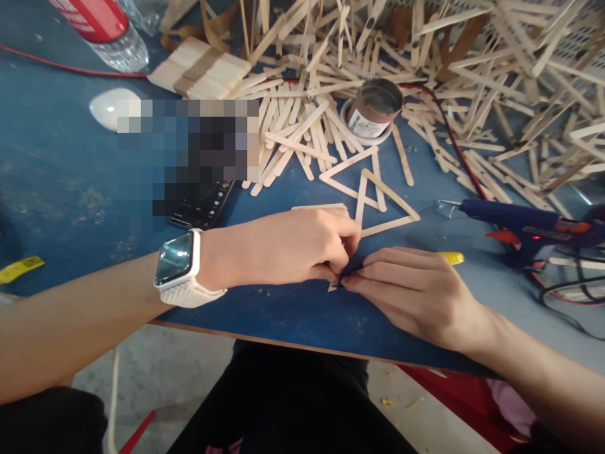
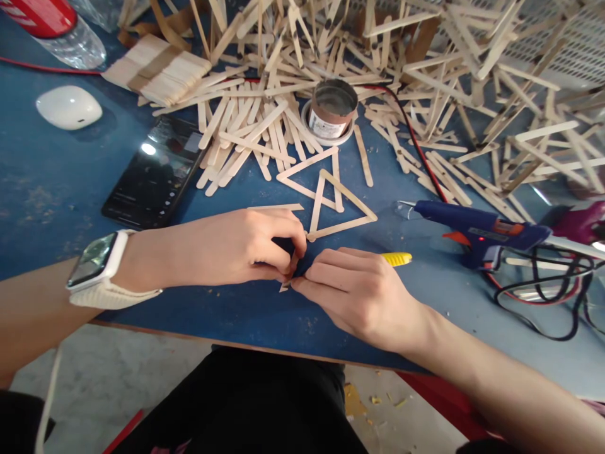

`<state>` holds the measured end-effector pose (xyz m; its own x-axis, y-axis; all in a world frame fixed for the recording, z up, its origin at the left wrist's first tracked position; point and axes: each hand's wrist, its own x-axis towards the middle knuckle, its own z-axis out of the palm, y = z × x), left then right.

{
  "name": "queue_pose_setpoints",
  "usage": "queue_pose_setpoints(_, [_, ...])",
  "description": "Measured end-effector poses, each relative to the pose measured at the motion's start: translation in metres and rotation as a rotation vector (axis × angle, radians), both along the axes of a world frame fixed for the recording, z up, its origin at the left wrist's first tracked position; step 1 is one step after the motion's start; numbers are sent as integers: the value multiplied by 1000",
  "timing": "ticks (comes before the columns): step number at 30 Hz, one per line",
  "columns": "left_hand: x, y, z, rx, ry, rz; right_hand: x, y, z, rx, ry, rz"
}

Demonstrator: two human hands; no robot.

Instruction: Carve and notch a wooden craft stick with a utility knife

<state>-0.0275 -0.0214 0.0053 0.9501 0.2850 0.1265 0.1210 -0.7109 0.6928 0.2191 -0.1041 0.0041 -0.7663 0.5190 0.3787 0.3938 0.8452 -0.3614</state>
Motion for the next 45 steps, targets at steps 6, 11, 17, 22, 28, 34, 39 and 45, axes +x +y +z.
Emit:
queue_pose_setpoints(6, [-2, 1, -1, 7, -20, -33, -6, -1, -2, 36, 18, 4])
queue_pose_setpoints(11, [-3, -3, 0, 109, -8, -58, -6, -1, 0, 44, 17, -8])
queue_pose_setpoints(17, [-4, -5, 1, 132, 12, -49, 0, 1, 5, 20, -39, 6])
queue_pose_setpoints(22, [-4, -5, 0, 149, 14, -52, 6, 2, 6, -28, -66, -9])
queue_pose_setpoints(28, [-3, -3, 1, 124, 28, -44, 6, 1, 5, -3, -62, -15])
queue_pose_setpoints(34, [-3, 1, 4, 41, 39, -68, 5, 1, 6, 10, -77, -4])
queue_pose_setpoints(39, [-2, 0, 2, 63, 34, -57, 4, 0, 5, -2, -68, -21])
queue_pose_setpoints(45, [-1, -2, -3, 124, -6, -51, 0, -2, 3, -13, -48, -17])
